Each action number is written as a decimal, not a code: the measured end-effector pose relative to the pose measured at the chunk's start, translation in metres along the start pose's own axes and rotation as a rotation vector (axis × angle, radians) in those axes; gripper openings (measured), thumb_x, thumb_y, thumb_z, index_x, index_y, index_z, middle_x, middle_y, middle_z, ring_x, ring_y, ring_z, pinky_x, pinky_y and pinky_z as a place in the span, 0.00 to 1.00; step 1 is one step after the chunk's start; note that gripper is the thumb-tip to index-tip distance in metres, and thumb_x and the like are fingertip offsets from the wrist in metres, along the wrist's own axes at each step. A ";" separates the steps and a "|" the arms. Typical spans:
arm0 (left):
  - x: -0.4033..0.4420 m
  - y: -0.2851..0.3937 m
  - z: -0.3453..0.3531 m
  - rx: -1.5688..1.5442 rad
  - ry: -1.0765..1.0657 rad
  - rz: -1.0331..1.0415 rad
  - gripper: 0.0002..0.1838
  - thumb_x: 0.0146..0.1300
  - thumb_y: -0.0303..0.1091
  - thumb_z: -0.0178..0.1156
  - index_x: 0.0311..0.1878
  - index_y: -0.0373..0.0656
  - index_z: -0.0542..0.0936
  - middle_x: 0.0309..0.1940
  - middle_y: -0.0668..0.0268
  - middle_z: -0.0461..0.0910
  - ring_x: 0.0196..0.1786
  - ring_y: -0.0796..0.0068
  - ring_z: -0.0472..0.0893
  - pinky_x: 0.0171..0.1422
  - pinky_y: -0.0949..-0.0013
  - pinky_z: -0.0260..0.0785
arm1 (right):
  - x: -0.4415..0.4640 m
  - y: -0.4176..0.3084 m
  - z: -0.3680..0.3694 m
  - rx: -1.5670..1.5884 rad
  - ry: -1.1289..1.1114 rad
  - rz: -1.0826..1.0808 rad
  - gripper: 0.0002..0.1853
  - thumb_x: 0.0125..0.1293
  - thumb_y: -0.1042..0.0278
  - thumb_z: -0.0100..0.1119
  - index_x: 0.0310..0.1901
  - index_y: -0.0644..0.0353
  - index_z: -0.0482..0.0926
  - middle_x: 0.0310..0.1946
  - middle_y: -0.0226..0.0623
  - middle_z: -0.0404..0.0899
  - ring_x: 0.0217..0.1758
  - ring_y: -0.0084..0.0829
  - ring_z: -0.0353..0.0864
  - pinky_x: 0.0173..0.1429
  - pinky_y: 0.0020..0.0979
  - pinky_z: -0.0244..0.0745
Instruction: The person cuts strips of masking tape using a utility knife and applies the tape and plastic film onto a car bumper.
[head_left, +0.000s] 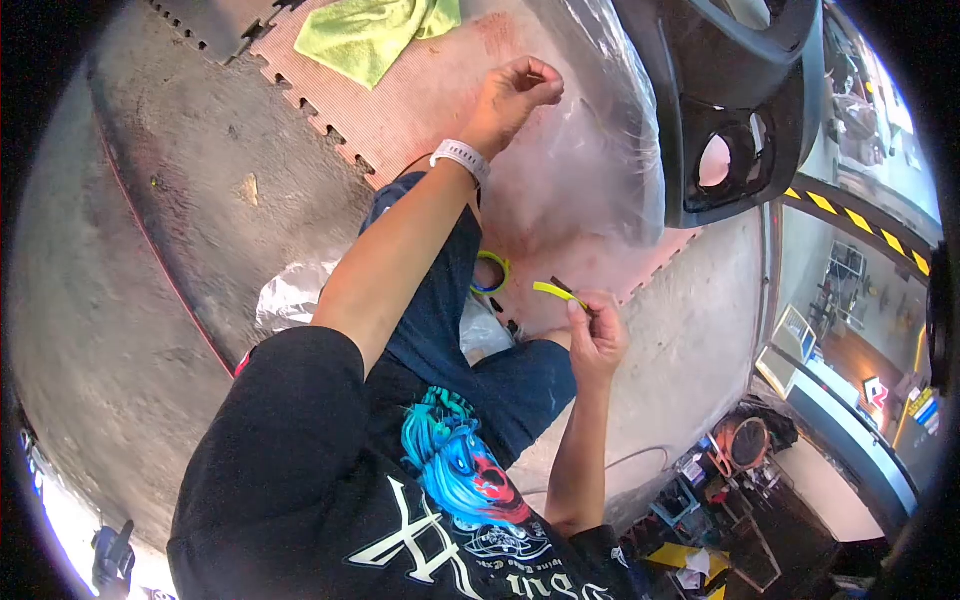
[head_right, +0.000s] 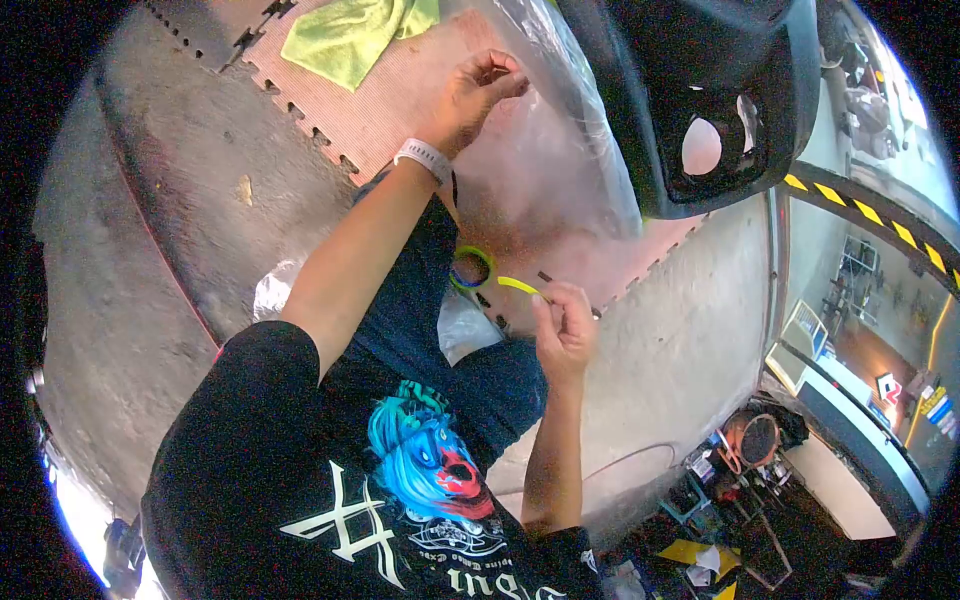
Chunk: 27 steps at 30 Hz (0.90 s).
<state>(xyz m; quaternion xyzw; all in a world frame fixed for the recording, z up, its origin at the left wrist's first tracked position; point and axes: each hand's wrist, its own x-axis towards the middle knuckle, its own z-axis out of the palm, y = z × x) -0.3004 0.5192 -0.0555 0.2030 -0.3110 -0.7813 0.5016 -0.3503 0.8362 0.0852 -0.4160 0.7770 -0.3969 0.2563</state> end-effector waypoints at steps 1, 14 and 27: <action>-0.003 0.005 0.001 0.052 0.015 -0.027 0.12 0.64 0.22 0.67 0.49 0.36 0.81 0.44 0.62 0.83 0.43 0.72 0.84 0.51 0.68 0.80 | 0.003 -0.003 0.003 -0.044 -0.018 -0.043 0.05 0.65 0.81 0.66 0.41 0.65 0.80 0.42 0.38 0.82 0.46 0.31 0.80 0.55 0.30 0.73; -0.068 -0.004 0.012 0.999 -0.125 0.481 0.23 0.55 0.25 0.74 0.55 0.48 0.82 0.67 0.60 0.75 0.54 0.58 0.83 0.57 0.59 0.78 | -0.005 -0.006 -0.001 -0.119 -0.099 -0.132 0.05 0.71 0.81 0.63 0.45 0.64 0.79 0.46 0.37 0.79 0.51 0.27 0.76 0.57 0.27 0.71; 0.002 0.047 0.007 0.753 -0.350 0.299 0.10 0.66 0.39 0.72 0.41 0.43 0.85 0.30 0.63 0.86 0.32 0.72 0.81 0.37 0.66 0.72 | 0.038 -0.045 0.024 -0.260 -0.076 -0.243 0.07 0.66 0.81 0.65 0.45 0.64 0.80 0.42 0.40 0.80 0.45 0.35 0.80 0.53 0.32 0.75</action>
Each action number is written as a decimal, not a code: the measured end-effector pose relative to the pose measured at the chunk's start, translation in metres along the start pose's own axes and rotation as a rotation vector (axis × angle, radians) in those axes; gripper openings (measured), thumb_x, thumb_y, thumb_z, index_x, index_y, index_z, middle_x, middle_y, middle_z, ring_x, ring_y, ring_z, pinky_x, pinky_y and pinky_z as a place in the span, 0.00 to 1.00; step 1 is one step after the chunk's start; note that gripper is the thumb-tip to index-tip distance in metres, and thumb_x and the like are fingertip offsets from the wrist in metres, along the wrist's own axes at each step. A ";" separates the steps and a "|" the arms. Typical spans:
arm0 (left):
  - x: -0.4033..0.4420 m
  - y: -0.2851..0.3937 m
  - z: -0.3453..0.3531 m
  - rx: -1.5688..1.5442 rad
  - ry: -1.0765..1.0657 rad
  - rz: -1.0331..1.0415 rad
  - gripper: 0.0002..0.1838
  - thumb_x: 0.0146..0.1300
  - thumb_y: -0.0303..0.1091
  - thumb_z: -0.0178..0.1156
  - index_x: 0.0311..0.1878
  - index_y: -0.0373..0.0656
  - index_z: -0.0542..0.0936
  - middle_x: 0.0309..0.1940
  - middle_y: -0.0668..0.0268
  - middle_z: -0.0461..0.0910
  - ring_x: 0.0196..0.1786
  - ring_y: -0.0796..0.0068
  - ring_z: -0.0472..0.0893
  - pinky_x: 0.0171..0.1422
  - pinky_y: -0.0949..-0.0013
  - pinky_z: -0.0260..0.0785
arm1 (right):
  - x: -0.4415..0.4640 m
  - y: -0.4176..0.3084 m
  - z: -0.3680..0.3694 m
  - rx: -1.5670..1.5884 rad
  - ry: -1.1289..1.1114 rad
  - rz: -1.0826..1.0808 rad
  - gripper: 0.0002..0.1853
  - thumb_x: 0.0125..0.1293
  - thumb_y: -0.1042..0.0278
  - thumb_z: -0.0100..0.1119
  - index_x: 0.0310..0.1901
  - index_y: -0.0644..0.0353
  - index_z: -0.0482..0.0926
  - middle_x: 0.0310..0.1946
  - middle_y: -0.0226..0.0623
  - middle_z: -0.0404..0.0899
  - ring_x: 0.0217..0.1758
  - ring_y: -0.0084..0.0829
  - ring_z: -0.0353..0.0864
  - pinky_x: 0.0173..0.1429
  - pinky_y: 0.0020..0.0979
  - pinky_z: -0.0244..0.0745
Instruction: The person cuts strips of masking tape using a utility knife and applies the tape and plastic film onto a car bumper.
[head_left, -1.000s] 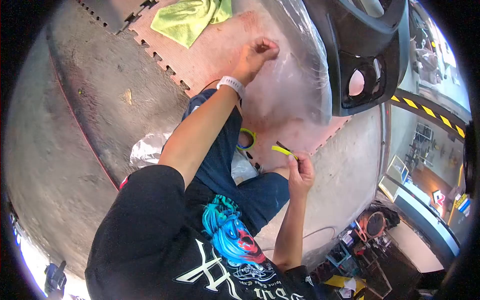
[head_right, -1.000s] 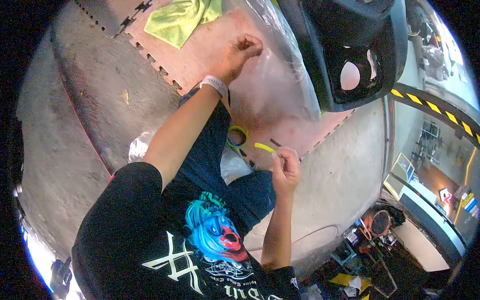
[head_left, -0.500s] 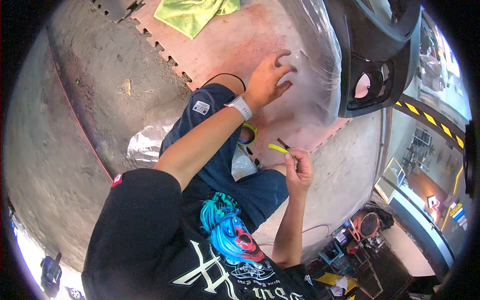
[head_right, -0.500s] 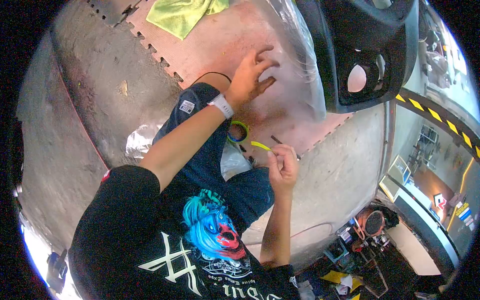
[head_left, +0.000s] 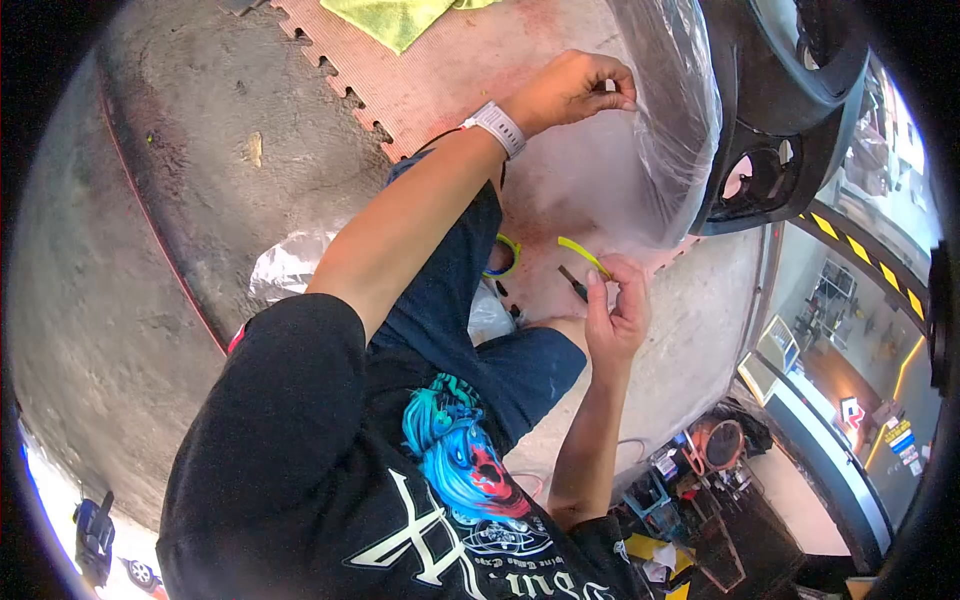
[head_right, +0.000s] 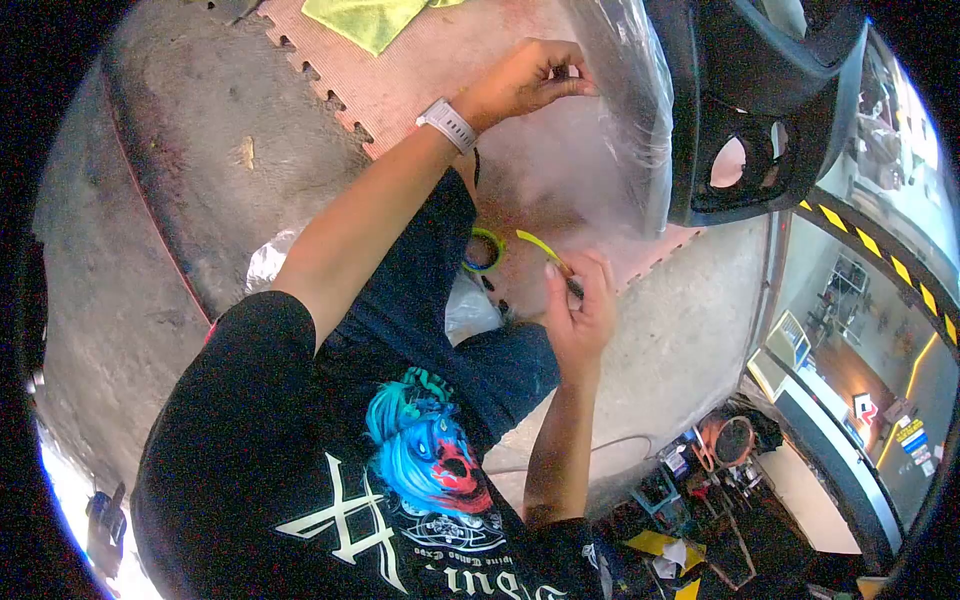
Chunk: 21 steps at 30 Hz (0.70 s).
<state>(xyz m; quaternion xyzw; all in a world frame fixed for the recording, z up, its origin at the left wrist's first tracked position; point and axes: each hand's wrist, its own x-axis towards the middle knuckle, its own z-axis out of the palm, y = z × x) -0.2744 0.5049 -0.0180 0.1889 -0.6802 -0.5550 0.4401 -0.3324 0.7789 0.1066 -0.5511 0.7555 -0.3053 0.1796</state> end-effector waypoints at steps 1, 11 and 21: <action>0.002 -0.002 0.002 -0.003 0.000 -0.002 0.10 0.66 0.39 0.72 0.41 0.43 0.85 0.30 0.63 0.86 0.32 0.72 0.81 0.37 0.66 0.72 | 0.005 -0.003 0.001 -0.017 -0.001 -0.027 0.08 0.66 0.81 0.65 0.45 0.64 0.79 0.42 0.41 0.80 0.44 0.35 0.80 0.52 0.32 0.76; 0.002 -0.014 0.007 -0.160 0.112 -0.078 0.18 0.59 0.49 0.77 0.37 0.43 0.85 0.28 0.64 0.83 0.28 0.70 0.79 0.34 0.65 0.71 | 0.021 0.013 0.030 0.333 0.068 0.187 0.18 0.71 0.82 0.61 0.61 0.63 0.77 0.45 0.33 0.79 0.45 0.22 0.78 0.49 0.23 0.74; -0.015 -0.026 0.039 -0.108 0.777 -0.350 0.18 0.75 0.48 0.61 0.43 0.39 0.82 0.28 0.66 0.82 0.27 0.76 0.77 0.35 0.67 0.72 | 0.046 0.018 0.052 0.487 0.105 0.248 0.31 0.74 0.81 0.58 0.75 0.60 0.63 0.50 0.32 0.76 0.50 0.20 0.74 0.55 0.22 0.71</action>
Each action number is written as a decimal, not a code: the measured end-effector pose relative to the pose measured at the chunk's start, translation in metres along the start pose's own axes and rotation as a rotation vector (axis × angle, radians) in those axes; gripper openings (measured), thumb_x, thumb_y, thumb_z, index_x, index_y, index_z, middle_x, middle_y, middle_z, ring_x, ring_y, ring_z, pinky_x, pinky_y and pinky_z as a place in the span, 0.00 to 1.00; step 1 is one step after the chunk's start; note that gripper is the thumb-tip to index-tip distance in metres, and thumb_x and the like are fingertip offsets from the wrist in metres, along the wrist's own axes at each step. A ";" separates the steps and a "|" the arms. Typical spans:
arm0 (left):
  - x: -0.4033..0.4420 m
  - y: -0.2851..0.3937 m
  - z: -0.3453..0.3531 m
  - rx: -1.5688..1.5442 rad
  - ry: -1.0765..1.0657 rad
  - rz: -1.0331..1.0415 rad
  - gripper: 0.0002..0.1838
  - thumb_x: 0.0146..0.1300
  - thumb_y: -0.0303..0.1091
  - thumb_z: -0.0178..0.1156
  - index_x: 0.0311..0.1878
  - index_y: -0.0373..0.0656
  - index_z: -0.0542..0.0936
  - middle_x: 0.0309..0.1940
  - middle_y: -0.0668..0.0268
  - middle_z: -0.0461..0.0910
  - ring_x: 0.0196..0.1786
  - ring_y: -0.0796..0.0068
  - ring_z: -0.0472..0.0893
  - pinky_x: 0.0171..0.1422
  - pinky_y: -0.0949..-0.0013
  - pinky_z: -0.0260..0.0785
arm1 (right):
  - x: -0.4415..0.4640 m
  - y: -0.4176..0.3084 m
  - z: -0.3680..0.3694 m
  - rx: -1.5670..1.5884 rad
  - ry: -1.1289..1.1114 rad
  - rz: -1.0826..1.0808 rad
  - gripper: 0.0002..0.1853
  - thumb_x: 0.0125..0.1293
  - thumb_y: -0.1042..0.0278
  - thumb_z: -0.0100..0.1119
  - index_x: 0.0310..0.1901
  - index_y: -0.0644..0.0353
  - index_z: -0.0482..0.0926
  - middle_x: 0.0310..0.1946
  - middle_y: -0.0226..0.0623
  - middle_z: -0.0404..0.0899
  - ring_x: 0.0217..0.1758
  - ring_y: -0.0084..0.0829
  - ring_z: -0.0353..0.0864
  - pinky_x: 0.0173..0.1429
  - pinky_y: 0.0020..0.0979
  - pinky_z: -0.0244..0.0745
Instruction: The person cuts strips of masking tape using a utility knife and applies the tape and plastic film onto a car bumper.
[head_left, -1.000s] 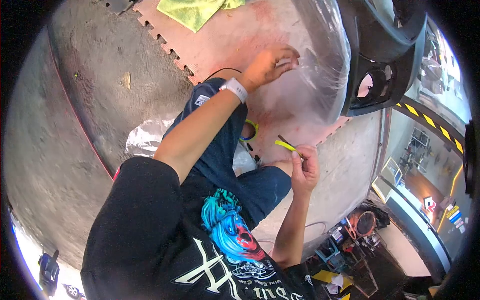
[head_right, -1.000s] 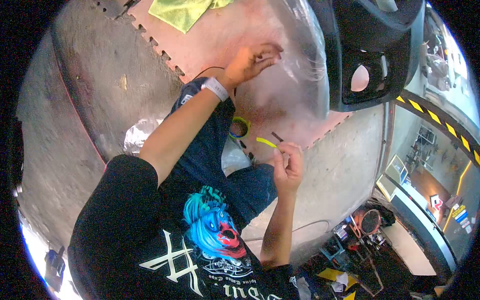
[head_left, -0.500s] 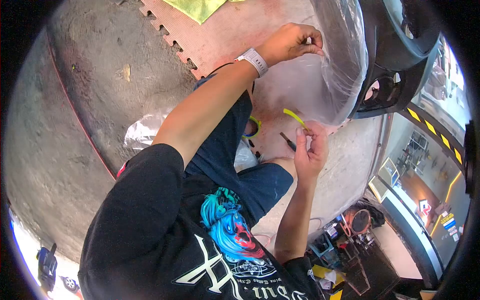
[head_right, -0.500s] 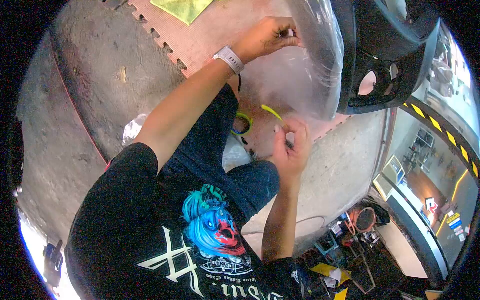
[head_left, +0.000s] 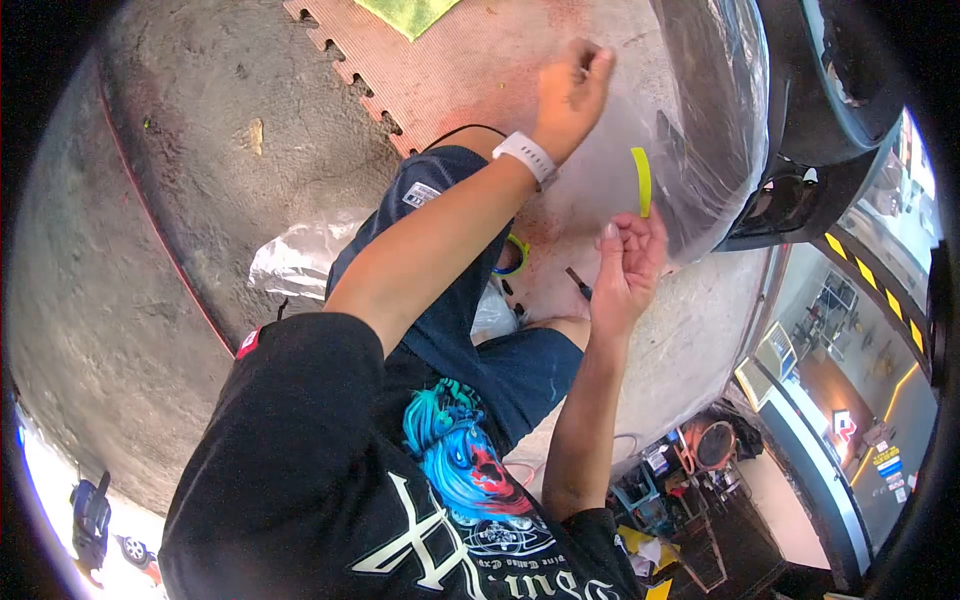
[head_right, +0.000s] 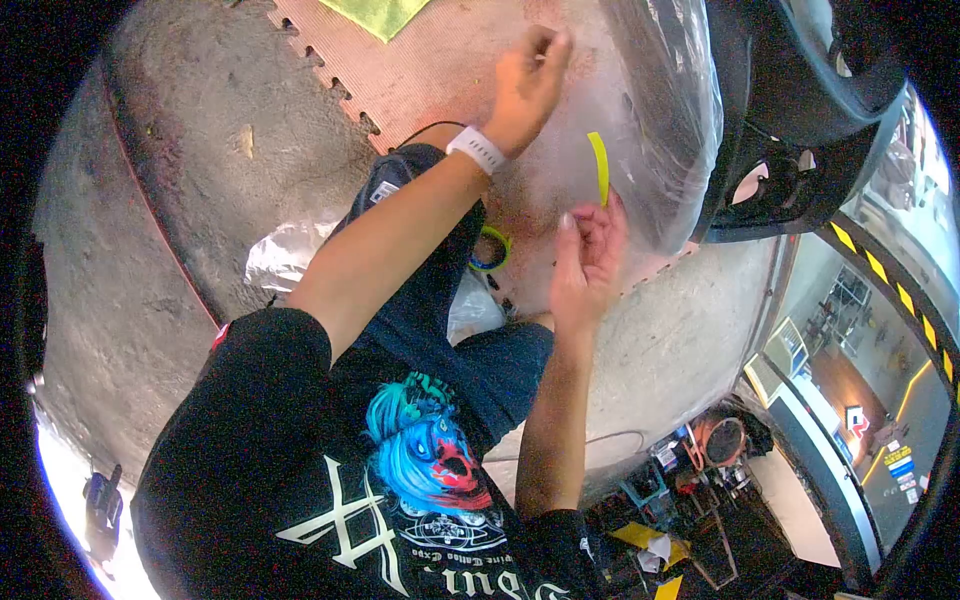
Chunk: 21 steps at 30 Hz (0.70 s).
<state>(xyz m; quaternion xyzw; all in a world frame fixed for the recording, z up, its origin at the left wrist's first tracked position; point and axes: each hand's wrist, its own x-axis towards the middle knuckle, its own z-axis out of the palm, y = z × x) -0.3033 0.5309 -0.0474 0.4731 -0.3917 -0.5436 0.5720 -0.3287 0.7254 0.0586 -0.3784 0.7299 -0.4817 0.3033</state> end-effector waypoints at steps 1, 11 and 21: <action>-0.002 -0.004 -0.007 -0.122 -0.110 -0.210 0.22 0.77 0.51 0.55 0.51 0.40 0.83 0.40 0.64 0.86 0.36 0.73 0.79 0.43 0.67 0.73 | 0.002 0.000 0.001 0.003 0.005 0.026 0.30 0.73 0.81 0.59 0.75 0.60 0.64 0.50 0.32 0.75 0.50 0.21 0.74 0.55 0.22 0.71; -0.020 -0.022 -0.053 -0.443 -0.506 -0.389 0.37 0.56 0.36 0.57 0.73 0.43 0.70 0.68 0.59 0.74 0.63 0.61 0.71 0.62 0.65 0.67 | 0.055 0.033 -0.005 -0.400 -0.030 -0.167 0.22 0.69 0.75 0.66 0.63 0.58 0.77 0.53 0.36 0.78 0.52 0.29 0.77 0.62 0.31 0.73; -0.022 -0.014 -0.053 -0.462 -0.762 -0.298 0.49 0.53 0.34 0.70 0.80 0.48 0.62 0.75 0.55 0.66 0.75 0.56 0.66 0.75 0.57 0.64 | 0.085 0.014 0.008 -0.566 -0.073 -0.392 0.20 0.67 0.73 0.65 0.61 0.57 0.77 0.65 0.43 0.77 0.59 0.40 0.80 0.65 0.38 0.74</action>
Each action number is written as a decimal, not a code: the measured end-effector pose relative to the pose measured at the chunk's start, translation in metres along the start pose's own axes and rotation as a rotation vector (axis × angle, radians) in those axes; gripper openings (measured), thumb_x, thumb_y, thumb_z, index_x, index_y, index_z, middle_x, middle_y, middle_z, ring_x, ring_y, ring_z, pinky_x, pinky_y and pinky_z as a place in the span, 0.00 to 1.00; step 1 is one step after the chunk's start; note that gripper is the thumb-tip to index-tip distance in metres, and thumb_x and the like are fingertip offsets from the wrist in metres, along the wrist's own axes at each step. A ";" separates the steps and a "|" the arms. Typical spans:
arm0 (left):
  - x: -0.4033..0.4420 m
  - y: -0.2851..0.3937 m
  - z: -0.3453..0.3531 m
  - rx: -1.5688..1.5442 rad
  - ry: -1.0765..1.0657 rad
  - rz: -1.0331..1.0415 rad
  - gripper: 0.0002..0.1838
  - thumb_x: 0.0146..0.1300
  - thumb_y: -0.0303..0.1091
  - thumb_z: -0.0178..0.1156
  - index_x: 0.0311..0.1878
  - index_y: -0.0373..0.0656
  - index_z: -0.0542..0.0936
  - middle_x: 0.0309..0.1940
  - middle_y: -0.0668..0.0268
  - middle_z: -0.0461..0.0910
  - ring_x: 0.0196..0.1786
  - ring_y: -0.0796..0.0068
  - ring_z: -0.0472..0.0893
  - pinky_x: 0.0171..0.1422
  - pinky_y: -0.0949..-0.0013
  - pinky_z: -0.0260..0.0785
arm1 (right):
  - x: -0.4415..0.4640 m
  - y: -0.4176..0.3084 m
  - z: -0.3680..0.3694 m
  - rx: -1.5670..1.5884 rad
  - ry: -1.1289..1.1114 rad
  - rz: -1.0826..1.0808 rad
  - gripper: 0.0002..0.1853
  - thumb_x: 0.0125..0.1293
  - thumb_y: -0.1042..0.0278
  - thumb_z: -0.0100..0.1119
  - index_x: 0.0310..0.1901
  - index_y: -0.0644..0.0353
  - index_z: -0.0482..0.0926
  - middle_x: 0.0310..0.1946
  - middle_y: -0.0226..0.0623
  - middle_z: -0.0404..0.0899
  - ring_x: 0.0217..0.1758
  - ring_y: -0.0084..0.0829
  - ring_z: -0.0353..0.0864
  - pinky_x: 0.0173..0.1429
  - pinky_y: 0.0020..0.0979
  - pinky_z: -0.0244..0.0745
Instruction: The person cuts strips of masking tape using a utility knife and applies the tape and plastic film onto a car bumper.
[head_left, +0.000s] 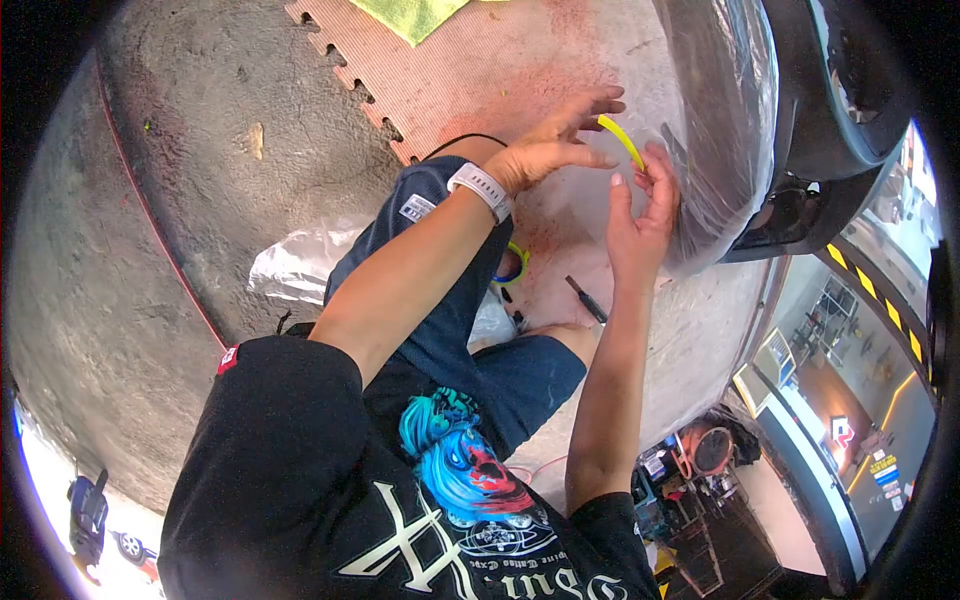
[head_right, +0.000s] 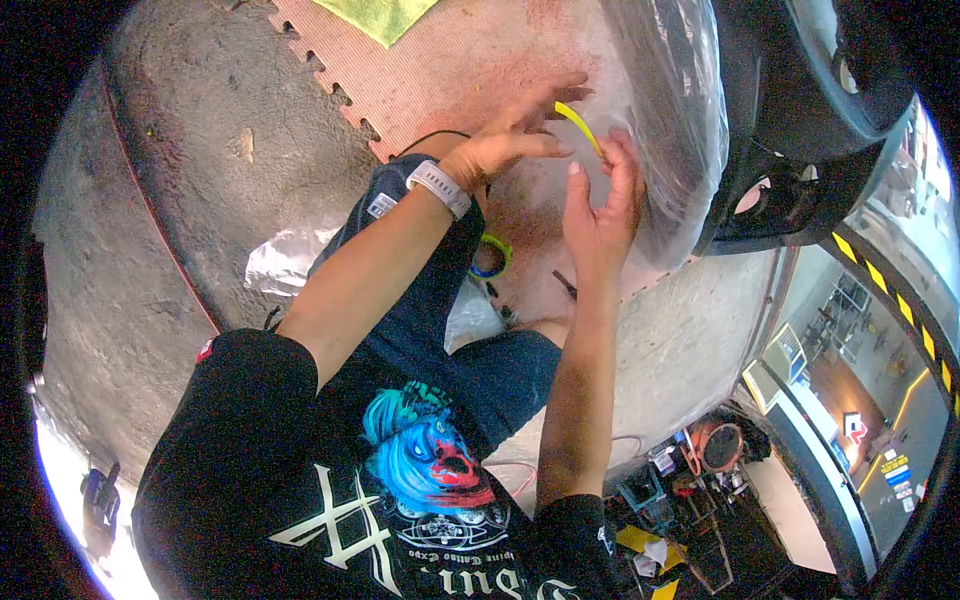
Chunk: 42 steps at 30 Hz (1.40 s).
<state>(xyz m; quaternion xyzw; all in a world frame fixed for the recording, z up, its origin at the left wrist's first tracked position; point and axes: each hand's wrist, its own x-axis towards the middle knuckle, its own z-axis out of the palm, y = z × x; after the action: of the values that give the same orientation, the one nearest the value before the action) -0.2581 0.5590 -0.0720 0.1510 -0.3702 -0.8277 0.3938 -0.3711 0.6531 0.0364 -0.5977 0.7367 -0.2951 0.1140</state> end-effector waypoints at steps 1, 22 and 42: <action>0.003 -0.002 0.001 -0.003 -0.003 0.003 0.48 0.56 0.37 0.74 0.80 0.50 0.63 0.75 0.53 0.66 0.74 0.55 0.67 0.77 0.57 0.61 | 0.001 0.000 0.001 -0.002 0.001 0.001 0.21 0.67 0.72 0.65 0.62 0.57 0.77 0.66 0.44 0.77 0.58 0.40 0.80 0.64 0.38 0.74; 0.059 -0.050 0.035 -0.719 0.051 -0.116 0.10 0.68 0.34 0.71 0.49 0.43 0.84 0.42 0.69 0.86 0.44 0.77 0.83 0.50 0.69 0.78 | 0.028 -0.021 0.013 -0.183 -0.016 0.278 0.28 0.68 0.70 0.65 0.70 0.57 0.73 0.58 0.41 0.83 0.50 0.35 0.84 0.57 0.38 0.79; 0.072 -0.046 0.041 -0.458 0.225 -0.038 0.08 0.64 0.30 0.74 0.42 0.38 0.88 0.34 0.68 0.88 0.36 0.82 0.83 0.43 0.75 0.77 | 0.011 -0.035 0.035 -0.188 -0.026 0.238 0.44 0.68 0.69 0.67 0.79 0.66 0.52 0.66 0.57 0.74 0.50 0.38 0.84 0.58 0.39 0.78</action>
<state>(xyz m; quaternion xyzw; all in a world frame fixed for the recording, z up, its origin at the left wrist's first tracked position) -0.3511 0.5437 -0.0744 0.1557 -0.1241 -0.8752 0.4409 -0.3270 0.6279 0.0306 -0.5180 0.8251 -0.2017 0.1013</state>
